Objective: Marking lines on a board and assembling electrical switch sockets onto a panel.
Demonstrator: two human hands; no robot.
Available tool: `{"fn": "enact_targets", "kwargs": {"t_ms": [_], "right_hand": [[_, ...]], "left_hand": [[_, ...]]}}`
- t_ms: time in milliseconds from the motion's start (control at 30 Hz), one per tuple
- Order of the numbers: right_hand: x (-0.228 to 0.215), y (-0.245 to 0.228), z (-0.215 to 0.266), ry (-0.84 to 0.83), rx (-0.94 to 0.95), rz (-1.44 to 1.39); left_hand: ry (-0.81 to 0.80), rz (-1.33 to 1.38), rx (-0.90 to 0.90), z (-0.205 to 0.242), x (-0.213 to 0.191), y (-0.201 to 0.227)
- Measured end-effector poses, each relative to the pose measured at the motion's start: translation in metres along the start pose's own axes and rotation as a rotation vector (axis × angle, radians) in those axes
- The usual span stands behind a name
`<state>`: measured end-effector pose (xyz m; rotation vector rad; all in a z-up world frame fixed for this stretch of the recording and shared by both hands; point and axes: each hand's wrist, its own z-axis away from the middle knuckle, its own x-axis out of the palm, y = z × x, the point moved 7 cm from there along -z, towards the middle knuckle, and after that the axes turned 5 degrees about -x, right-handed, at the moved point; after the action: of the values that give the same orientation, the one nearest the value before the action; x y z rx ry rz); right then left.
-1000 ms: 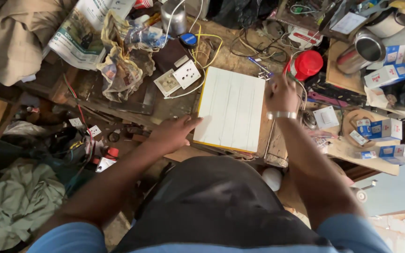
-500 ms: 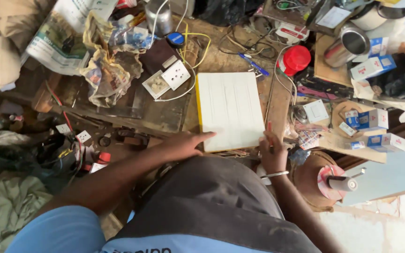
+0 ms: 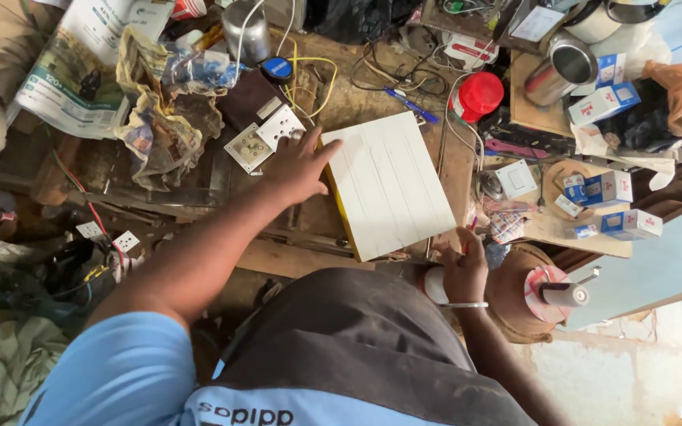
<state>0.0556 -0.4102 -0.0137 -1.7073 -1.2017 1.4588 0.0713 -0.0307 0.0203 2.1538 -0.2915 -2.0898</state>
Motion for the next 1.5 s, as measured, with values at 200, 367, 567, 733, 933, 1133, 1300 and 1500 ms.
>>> {"fn": "enact_targets", "kwargs": {"t_ms": [200, 367, 567, 733, 933, 1133, 1300, 1500], "right_hand": [[0.002, -0.003, -0.002, 0.005, -0.076, 0.113], [-0.003, 0.014, -0.026, 0.017, -0.078, 0.062], [0.005, 0.028, -0.064, -0.027, -0.136, 0.028], [0.030, -0.003, -0.084, -0.043, -0.341, 0.114], [0.063, 0.005, -0.112, -0.199, -0.256, 0.158], [0.054, 0.000, -0.118, -0.207, -0.518, 0.190], [0.052, 0.016, -0.132, -0.225, -0.390, 0.065], [0.049, 0.025, -0.133, -0.230, -0.426, 0.131]], "left_hand": [[0.034, -0.024, 0.036, -0.018, 0.014, 0.000], [0.103, -0.036, 0.005, 0.005, 0.006, 0.012], [0.154, 0.000, -0.043, 0.059, 0.003, 0.031], [0.200, 0.065, -0.081, 0.096, 0.005, 0.032], [0.183, 0.042, -0.221, 0.101, 0.008, 0.022], [0.202, 0.038, -0.248, 0.090, 0.015, 0.037], [0.303, -0.022, -0.278, 0.088, 0.011, 0.052], [0.317, 0.105, -0.311, 0.094, 0.023, 0.054]]}}
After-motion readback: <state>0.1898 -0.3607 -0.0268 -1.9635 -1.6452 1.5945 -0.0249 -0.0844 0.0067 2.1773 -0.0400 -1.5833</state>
